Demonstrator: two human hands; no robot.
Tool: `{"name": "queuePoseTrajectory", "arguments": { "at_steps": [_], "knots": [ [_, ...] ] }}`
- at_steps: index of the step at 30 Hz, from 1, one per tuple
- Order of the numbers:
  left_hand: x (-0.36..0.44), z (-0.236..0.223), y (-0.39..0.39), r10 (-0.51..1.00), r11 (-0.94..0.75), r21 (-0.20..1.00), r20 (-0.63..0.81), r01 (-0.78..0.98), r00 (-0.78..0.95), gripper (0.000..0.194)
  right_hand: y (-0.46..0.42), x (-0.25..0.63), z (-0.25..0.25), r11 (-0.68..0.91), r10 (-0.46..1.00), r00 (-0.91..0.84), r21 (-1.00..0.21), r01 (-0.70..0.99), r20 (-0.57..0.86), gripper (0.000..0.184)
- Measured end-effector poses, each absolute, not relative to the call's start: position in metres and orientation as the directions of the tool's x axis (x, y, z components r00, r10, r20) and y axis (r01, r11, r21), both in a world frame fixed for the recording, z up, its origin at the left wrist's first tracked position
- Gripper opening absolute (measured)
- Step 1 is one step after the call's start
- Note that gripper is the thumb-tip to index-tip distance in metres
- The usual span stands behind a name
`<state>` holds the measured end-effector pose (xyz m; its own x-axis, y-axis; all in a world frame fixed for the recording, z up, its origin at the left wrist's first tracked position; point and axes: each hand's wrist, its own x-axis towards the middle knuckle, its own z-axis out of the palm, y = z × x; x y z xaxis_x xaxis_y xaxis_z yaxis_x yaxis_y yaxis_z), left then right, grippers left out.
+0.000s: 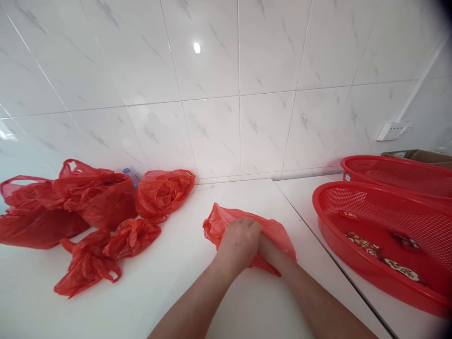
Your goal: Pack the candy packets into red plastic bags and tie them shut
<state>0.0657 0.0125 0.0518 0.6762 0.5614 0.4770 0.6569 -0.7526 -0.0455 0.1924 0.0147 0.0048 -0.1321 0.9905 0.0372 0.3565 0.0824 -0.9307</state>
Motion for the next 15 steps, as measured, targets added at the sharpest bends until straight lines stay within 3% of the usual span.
{"name": "queuePoseTrajectory", "arguments": {
  "at_steps": [3,7,10,12,15],
  "knots": [
    [0.050,0.045,0.034,0.733,-0.617,0.031,0.387,0.786,0.560,0.013,0.014,0.203,0.011,0.035,0.969,-0.246,-0.969,0.245,-0.027,0.018],
    [0.026,0.032,0.050,0.847,-0.519,0.094,0.188,0.850,0.497,0.064,0.022,0.225,0.011,-0.148,0.939,-0.325,-0.985,-0.089,-0.112,0.043],
    [0.017,0.027,0.053,0.857,-0.513,0.104,-0.001,0.852,0.516,0.085,0.033,0.239,0.003,-0.148,0.975,-0.195,-0.961,-0.236,-0.102,0.047],
    [0.015,0.028,0.054,0.846,-0.520,0.119,-0.063,0.846,0.529,0.087,0.040,0.244,-0.005,-0.071,0.997,-0.016,-0.993,-0.099,-0.070,0.044],
    [0.012,0.031,0.056,0.846,-0.519,0.100,-0.079,0.849,0.527,0.082,0.046,0.244,-0.013,-0.029,0.986,0.167,-0.967,0.253,0.014,0.039]
  ]
}}
